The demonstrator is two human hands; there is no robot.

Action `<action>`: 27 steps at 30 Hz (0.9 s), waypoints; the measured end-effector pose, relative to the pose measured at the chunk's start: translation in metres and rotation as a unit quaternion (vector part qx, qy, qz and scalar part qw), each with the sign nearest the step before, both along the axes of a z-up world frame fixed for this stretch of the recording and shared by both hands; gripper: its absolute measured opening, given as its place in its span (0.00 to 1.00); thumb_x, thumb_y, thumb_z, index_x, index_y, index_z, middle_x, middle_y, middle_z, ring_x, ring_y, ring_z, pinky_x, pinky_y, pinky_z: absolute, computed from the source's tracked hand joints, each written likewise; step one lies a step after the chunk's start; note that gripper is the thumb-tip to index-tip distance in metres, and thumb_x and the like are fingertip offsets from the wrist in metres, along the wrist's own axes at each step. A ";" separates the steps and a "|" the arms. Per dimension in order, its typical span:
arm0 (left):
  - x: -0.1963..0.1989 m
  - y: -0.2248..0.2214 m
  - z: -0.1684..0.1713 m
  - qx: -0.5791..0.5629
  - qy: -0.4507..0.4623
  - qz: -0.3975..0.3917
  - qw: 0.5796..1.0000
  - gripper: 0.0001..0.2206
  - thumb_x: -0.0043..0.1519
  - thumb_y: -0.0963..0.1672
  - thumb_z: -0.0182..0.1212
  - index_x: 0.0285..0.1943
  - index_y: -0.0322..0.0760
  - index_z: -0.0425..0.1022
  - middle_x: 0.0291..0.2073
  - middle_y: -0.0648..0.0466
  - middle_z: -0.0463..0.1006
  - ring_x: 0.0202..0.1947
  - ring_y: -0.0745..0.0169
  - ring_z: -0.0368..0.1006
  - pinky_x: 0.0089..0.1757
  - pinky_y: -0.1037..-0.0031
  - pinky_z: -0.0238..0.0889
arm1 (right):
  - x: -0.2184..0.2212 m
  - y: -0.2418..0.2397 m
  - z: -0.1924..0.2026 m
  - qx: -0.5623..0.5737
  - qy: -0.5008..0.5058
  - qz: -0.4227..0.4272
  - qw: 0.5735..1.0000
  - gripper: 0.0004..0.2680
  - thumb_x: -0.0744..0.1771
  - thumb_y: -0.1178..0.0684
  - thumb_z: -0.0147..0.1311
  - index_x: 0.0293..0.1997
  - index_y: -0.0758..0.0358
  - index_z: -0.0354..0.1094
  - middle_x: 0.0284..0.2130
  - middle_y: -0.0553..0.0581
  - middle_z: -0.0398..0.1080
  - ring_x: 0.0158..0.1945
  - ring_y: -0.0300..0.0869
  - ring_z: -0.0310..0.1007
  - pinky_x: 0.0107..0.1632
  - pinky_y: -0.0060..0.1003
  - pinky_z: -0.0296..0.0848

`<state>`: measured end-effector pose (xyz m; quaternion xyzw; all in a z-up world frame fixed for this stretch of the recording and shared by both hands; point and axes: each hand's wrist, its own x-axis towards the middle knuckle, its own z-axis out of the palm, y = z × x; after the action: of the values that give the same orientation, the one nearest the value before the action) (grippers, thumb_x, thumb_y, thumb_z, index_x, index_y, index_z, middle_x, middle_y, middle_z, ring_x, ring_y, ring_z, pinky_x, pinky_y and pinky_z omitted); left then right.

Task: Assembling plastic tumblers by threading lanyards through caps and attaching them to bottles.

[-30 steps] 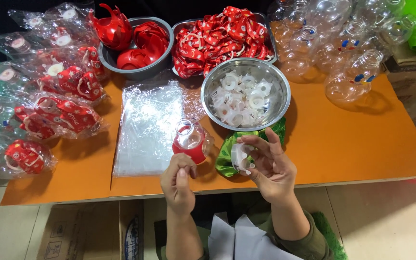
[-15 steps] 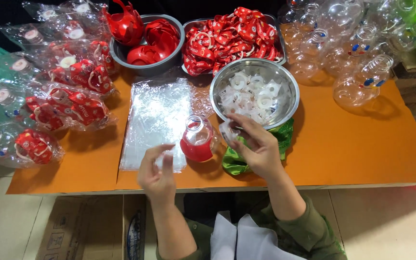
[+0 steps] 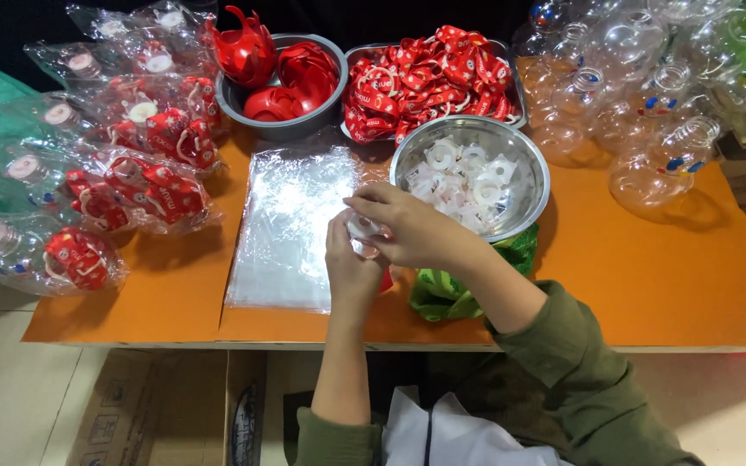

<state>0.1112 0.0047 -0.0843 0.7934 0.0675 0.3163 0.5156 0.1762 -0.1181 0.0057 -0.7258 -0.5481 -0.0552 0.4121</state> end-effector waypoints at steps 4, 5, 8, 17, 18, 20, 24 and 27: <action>-0.001 0.002 0.005 0.005 0.006 0.005 1.000 0.29 0.48 0.42 0.75 0.60 0.38 0.68 0.48 0.47 0.74 0.51 0.39 0.73 0.52 0.51 0.69 | -0.001 0.002 0.019 -0.052 0.014 0.030 0.998 0.19 0.62 0.70 0.60 0.59 0.79 0.66 0.50 0.83 0.68 0.53 0.73 0.72 0.56 0.61 0.73; -0.002 0.001 0.007 -0.003 0.020 0.004 1.000 0.30 0.49 0.42 0.75 0.61 0.39 0.68 0.49 0.47 0.73 0.52 0.38 0.73 0.52 0.51 0.70 | 0.002 0.002 0.016 -0.076 0.007 0.033 0.996 0.17 0.62 0.67 0.61 0.57 0.77 0.67 0.50 0.80 0.69 0.53 0.70 0.73 0.56 0.56 0.73; -0.007 -0.001 0.012 0.002 0.050 0.007 0.999 0.29 0.50 0.41 0.73 0.62 0.38 0.67 0.50 0.46 0.72 0.53 0.38 0.72 0.52 0.49 0.70 | 0.002 0.007 0.009 -0.114 -0.019 0.007 0.993 0.15 0.63 0.61 0.63 0.54 0.72 0.70 0.48 0.73 0.70 0.50 0.63 0.74 0.52 0.49 0.75; -0.003 0.006 0.002 -0.027 0.052 -0.007 0.998 0.28 0.51 0.42 0.75 0.61 0.39 0.68 0.50 0.46 0.73 0.52 0.41 0.73 0.52 0.51 0.71 | 0.010 0.011 -0.018 -0.158 -0.108 -0.129 0.973 0.28 0.63 0.39 0.65 0.64 0.65 0.61 0.39 0.62 0.65 0.43 0.54 0.73 0.44 0.45 0.76; -0.003 0.005 0.000 -0.011 0.029 -0.006 0.999 0.28 0.51 0.43 0.75 0.60 0.39 0.69 0.49 0.47 0.73 0.52 0.40 0.73 0.52 0.49 0.70 | 0.007 0.009 -0.012 -0.159 -0.082 -0.114 0.977 0.29 0.63 0.42 0.64 0.69 0.65 0.57 0.41 0.64 0.65 0.46 0.57 0.71 0.47 0.48 0.75; -0.004 0.005 0.005 -0.014 0.023 -0.007 1.000 0.28 0.50 0.42 0.75 0.60 0.38 0.69 0.49 0.45 0.73 0.52 0.37 0.73 0.52 0.48 0.70 | 0.001 0.001 0.004 -0.152 -0.032 -0.081 0.985 0.32 0.63 0.47 0.63 0.73 0.64 0.50 0.53 0.70 0.61 0.57 0.63 0.63 0.56 0.56 0.67; 0.002 0.006 -0.005 -0.022 0.018 0.007 1.000 0.28 0.50 0.45 0.77 0.59 0.38 0.70 0.49 0.45 0.74 0.52 0.37 0.73 0.52 0.50 0.70 | 0.006 -0.006 0.000 -0.082 0.034 -0.010 0.996 0.32 0.62 0.65 0.60 0.75 0.70 0.46 0.54 0.74 0.70 0.62 0.68 0.65 0.62 0.59 0.66; -0.003 0.002 0.008 -0.026 0.017 0.008 0.999 0.31 0.47 0.42 0.79 0.60 0.37 0.71 0.49 0.45 0.74 0.52 0.39 0.74 0.53 0.49 0.69 | 0.016 -0.003 -0.019 -0.069 -0.010 -0.062 0.996 0.33 0.61 0.50 0.70 0.72 0.66 0.55 0.47 0.65 0.71 0.54 0.57 0.69 0.57 0.49 0.70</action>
<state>0.1084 0.0070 -0.0768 0.7844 0.0905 0.3049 0.5326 0.1920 -0.1208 -0.0129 -0.7846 -0.5089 -0.0501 0.3507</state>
